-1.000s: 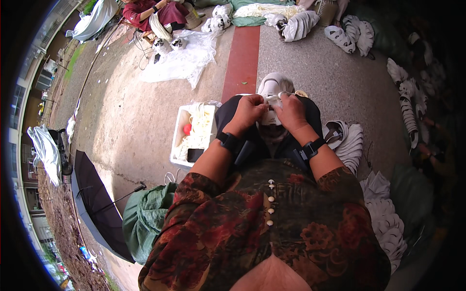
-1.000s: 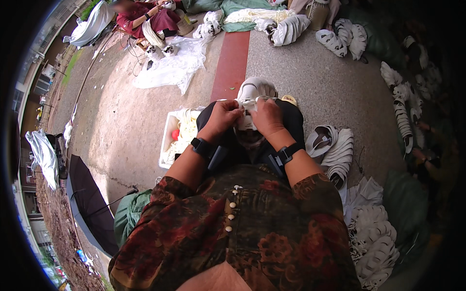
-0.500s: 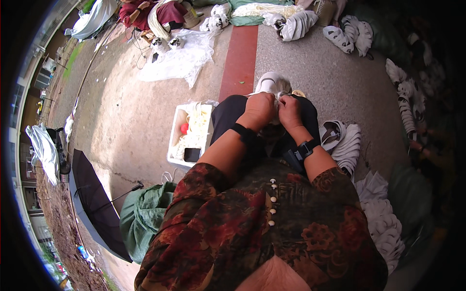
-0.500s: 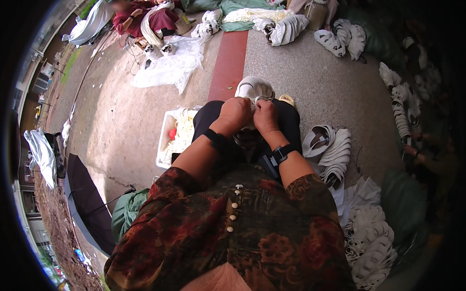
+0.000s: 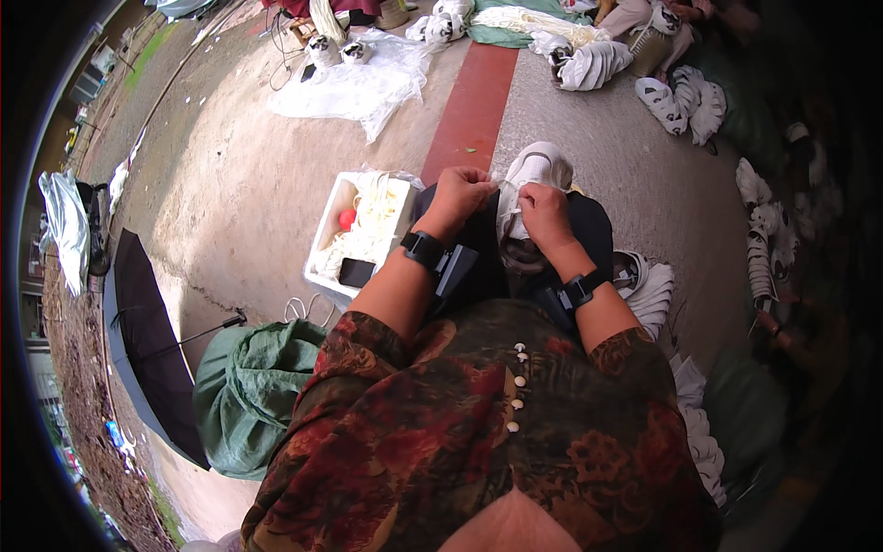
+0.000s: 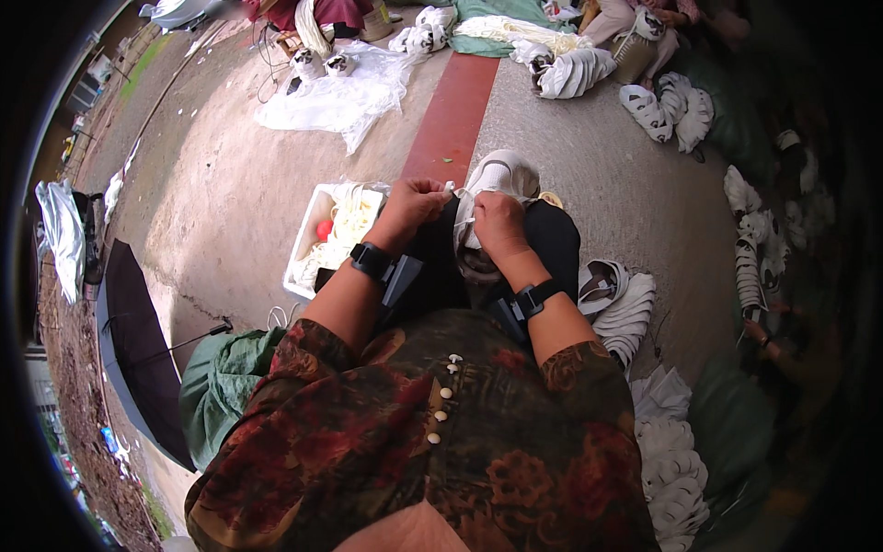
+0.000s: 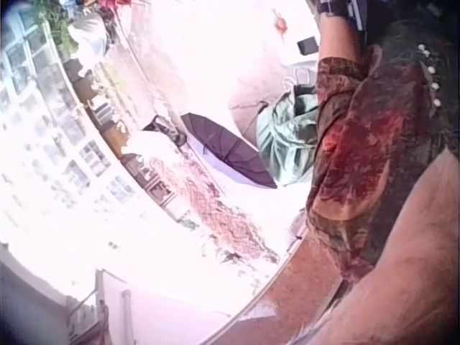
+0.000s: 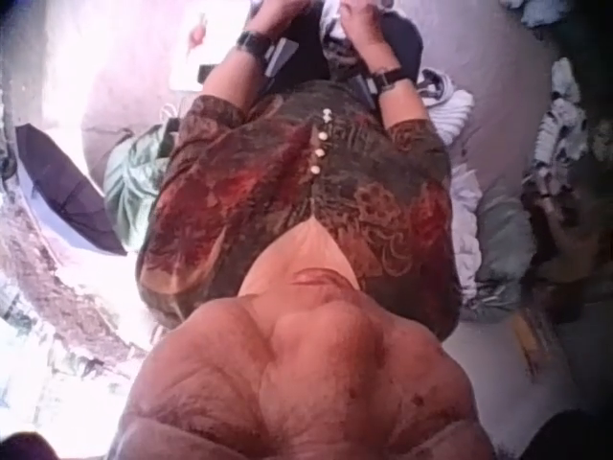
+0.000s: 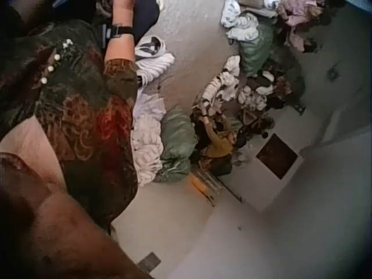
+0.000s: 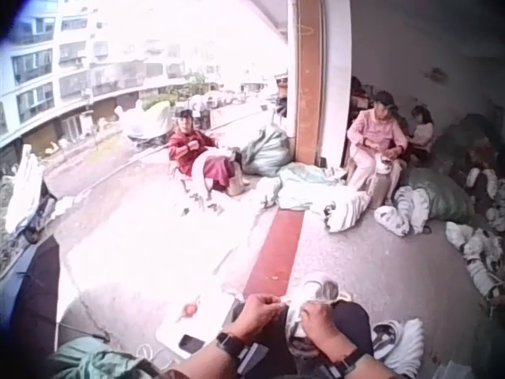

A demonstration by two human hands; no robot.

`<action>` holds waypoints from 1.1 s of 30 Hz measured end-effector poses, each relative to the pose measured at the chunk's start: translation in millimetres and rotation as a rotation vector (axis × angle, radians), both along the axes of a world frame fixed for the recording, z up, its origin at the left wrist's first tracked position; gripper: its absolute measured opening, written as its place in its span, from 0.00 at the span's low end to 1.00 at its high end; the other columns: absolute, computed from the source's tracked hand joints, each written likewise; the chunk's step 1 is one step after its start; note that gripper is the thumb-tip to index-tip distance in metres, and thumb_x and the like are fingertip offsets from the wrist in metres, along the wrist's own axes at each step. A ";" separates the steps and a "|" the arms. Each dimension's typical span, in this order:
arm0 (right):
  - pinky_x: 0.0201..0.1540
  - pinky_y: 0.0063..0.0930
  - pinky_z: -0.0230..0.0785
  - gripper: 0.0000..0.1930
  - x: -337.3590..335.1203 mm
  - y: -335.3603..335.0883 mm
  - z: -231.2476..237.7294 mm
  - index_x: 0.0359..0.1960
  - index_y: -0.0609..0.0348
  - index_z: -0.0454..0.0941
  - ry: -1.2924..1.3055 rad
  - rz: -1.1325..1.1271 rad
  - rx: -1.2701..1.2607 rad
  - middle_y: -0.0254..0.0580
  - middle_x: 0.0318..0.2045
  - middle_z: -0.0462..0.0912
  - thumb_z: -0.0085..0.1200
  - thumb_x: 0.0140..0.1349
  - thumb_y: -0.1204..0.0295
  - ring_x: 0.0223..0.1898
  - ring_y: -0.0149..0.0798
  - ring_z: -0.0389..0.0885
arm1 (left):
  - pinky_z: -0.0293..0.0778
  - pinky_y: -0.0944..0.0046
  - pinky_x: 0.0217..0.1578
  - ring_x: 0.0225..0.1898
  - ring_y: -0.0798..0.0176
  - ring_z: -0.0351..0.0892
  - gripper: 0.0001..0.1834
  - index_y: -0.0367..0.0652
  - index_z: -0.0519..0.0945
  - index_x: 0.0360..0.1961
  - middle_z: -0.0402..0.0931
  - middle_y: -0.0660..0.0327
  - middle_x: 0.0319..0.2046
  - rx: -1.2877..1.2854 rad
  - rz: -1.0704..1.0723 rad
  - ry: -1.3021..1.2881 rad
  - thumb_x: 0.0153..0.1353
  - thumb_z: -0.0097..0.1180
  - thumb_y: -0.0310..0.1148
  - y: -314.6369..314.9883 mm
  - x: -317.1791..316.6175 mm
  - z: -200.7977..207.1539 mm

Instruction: The recorder is threading laces through the eyelets of a white athletic shoe.

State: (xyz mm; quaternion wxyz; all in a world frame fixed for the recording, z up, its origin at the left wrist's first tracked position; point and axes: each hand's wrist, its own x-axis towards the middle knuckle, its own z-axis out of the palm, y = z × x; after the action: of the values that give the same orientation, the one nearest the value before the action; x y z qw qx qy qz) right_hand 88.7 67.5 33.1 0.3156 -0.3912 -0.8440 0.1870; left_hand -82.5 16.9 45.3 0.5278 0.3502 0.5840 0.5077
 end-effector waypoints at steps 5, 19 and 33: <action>0.35 0.43 0.67 0.03 -0.4 -1.2 1.6 0.24 0.60 0.76 -0.057 -0.033 -0.084 0.53 0.26 0.76 0.53 0.46 0.76 0.30 0.55 0.75 | 0.72 0.74 0.23 0.20 0.72 0.74 0.01 0.35 0.77 0.26 0.75 0.63 0.20 0.070 -0.005 -0.067 0.50 0.57 0.21 20.9 15.3 -19.8; 0.36 0.42 0.67 0.05 3.1 3.1 -3.9 0.27 0.61 0.78 0.033 -0.030 -0.181 0.53 0.27 0.77 0.53 0.47 0.76 0.32 0.55 0.75 | 0.73 0.63 0.27 0.23 0.58 0.79 0.08 0.38 0.80 0.21 0.76 0.51 0.18 0.028 0.052 0.319 0.34 0.59 0.25 43.6 21.0 -32.1; 0.41 0.38 0.67 0.09 5.4 5.4 -4.8 0.31 0.62 0.79 0.055 0.031 -0.162 0.51 0.31 0.77 0.46 0.50 0.81 0.37 0.52 0.76 | 0.74 0.54 0.32 0.27 0.46 0.79 0.09 0.37 0.81 0.24 0.76 0.44 0.23 0.068 0.007 0.836 0.42 0.58 0.32 29.6 34.1 -10.7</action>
State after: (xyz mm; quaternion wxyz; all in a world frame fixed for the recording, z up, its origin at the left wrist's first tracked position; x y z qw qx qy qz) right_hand 94.1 73.0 28.2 0.3031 -0.3970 -0.8230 0.2704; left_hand -48.4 46.5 34.6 0.2317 0.5414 0.7320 0.3426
